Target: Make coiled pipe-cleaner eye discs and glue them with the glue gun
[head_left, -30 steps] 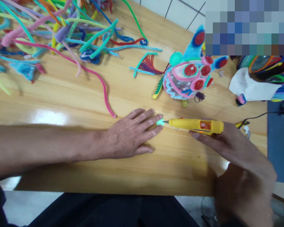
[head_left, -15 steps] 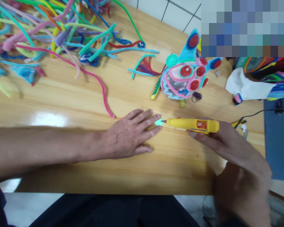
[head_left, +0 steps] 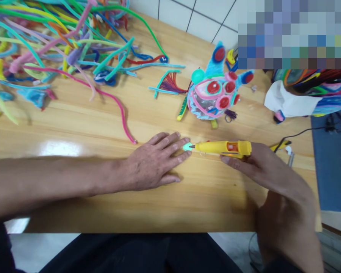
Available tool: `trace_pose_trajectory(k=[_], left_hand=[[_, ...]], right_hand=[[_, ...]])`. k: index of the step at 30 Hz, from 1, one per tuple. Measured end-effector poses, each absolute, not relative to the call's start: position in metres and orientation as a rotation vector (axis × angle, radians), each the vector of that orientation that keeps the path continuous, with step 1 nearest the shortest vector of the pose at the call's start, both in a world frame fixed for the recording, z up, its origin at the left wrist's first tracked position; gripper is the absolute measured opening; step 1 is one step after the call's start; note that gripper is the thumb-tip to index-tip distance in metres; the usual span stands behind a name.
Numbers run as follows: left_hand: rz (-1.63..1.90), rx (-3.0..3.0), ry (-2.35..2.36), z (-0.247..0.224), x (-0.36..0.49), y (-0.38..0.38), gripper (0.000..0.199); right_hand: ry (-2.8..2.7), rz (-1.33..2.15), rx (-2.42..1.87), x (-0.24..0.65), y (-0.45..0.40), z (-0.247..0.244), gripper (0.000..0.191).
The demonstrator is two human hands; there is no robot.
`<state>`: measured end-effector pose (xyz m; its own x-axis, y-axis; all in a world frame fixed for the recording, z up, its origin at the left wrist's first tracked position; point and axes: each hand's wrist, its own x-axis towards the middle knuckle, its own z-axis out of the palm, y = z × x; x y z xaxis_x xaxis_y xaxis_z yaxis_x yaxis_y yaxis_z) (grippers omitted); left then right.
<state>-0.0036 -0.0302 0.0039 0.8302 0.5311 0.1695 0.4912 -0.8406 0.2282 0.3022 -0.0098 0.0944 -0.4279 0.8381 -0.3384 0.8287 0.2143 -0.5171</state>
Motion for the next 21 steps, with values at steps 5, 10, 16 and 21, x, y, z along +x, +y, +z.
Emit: trace_pose_trajectory(k=[5,10,16,21], left_hand=[[0.327,2.85,0.795,0.0039,-0.0039,-0.0299,0.067],[0.325,2.85,0.798,0.0031,-0.0042,-0.0302,0.068],[0.324,2.84,0.796,0.0039,-0.0042,-0.0301,0.069],[0.329,2.837,0.798,0.0039,-0.0036,-0.0301,0.068]], right_hand=[[-2.481,0.979,-1.633,0.3009,-0.0101,0.093,0.042],[-2.473,0.972,-1.628,0.3013,-0.0097,0.0945,0.044],[-2.51,0.963,-1.598,0.3036,-0.0091,0.0939,0.045],[-2.54,0.932,-1.58,0.3043,-0.0087,0.0918,0.045]])
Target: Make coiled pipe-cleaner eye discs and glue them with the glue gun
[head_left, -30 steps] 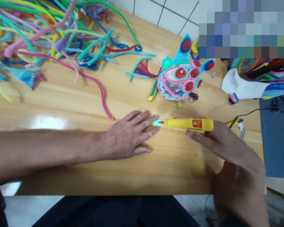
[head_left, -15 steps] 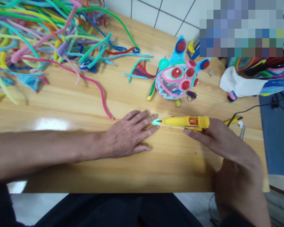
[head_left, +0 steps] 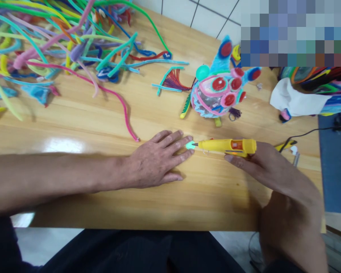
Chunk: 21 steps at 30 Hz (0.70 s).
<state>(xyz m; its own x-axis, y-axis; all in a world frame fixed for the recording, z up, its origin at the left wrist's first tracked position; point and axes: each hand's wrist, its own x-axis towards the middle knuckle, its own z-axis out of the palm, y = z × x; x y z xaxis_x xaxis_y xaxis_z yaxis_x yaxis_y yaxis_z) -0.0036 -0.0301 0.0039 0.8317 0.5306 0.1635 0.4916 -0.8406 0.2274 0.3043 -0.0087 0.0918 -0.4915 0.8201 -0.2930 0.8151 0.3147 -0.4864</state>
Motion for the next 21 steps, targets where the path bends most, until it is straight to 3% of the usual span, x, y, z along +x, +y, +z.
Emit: trace_pose_trajectory(k=[14,21], left_hand=[[0.343,2.84,0.796,0.002,-0.004,-0.03,0.069],[0.327,2.832,0.798,0.004,-0.003,-0.03,0.068]], right_hand=[[-2.548,0.891,-1.519,0.305,-0.008,0.086,0.041],[-2.473,0.948,-1.682,0.305,-0.01,0.098,0.046]])
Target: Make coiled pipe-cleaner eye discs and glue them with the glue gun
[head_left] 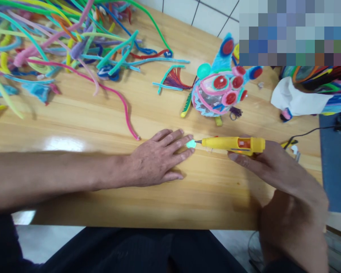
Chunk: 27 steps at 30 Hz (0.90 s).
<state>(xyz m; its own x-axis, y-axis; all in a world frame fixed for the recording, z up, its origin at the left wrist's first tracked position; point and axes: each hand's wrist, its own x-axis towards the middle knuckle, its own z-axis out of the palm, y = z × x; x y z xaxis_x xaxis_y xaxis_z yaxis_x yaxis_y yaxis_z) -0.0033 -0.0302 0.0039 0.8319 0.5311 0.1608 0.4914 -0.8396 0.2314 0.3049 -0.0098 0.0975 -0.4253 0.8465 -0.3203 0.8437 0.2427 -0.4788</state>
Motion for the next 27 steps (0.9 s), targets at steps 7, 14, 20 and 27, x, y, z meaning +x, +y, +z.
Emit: trace_pose_trajectory(k=[7,14,20,27], left_hand=[[0.315,2.787,0.799,0.006,-0.003,-0.0297,0.066],[0.322,2.786,0.79,0.0053,-0.0031,-0.0298,0.066],[0.327,2.818,0.798,0.0047,-0.0034,-0.0299,0.067],[0.333,2.814,0.794,0.0037,-0.0039,-0.0302,0.068]], right_hand=[[-2.509,0.935,-1.654,0.3029,-0.0084,0.0958,0.047],[-2.539,0.951,-1.614,0.3008,-0.0077,0.093,0.043],[-2.523,0.967,-1.588,0.3015,-0.0089,0.0892,0.038],[-2.488,0.931,-1.666,0.3052,-0.0098,0.0921,0.04]])
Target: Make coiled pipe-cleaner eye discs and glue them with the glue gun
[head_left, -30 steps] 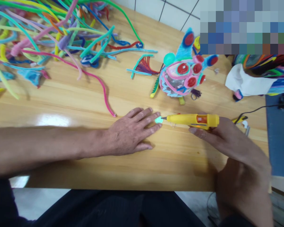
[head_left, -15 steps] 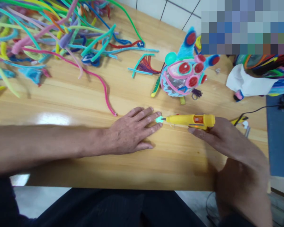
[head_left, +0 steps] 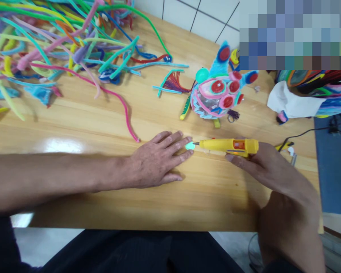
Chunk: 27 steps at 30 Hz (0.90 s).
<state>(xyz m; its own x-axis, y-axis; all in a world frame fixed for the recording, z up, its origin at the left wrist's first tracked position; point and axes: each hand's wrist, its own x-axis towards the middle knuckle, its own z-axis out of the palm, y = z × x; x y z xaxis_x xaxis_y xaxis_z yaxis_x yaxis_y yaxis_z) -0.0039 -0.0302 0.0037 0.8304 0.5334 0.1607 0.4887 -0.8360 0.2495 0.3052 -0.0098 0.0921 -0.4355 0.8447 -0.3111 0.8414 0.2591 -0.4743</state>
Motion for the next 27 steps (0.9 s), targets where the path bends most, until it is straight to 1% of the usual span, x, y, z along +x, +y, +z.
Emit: trace_pose_trajectory(k=[7,12,18,27], left_hand=[[0.324,2.811,0.793,0.0049,-0.0036,-0.0301,0.067],[0.335,2.803,0.799,0.0052,-0.0034,-0.0301,0.068],[0.334,2.79,0.797,0.0056,-0.0038,-0.0301,0.067],[0.327,2.82,0.798,0.0043,-0.0035,-0.0301,0.069]], right_hand=[[-2.513,0.968,-1.594,0.3009,-0.0082,0.0864,0.04],[-2.505,0.96,-1.597,0.3009,-0.01,0.09,0.037],[-2.48,0.92,-1.673,0.3028,-0.0104,0.0936,0.042],[-2.497,0.949,-1.578,0.2991,-0.0095,0.0869,0.038]])
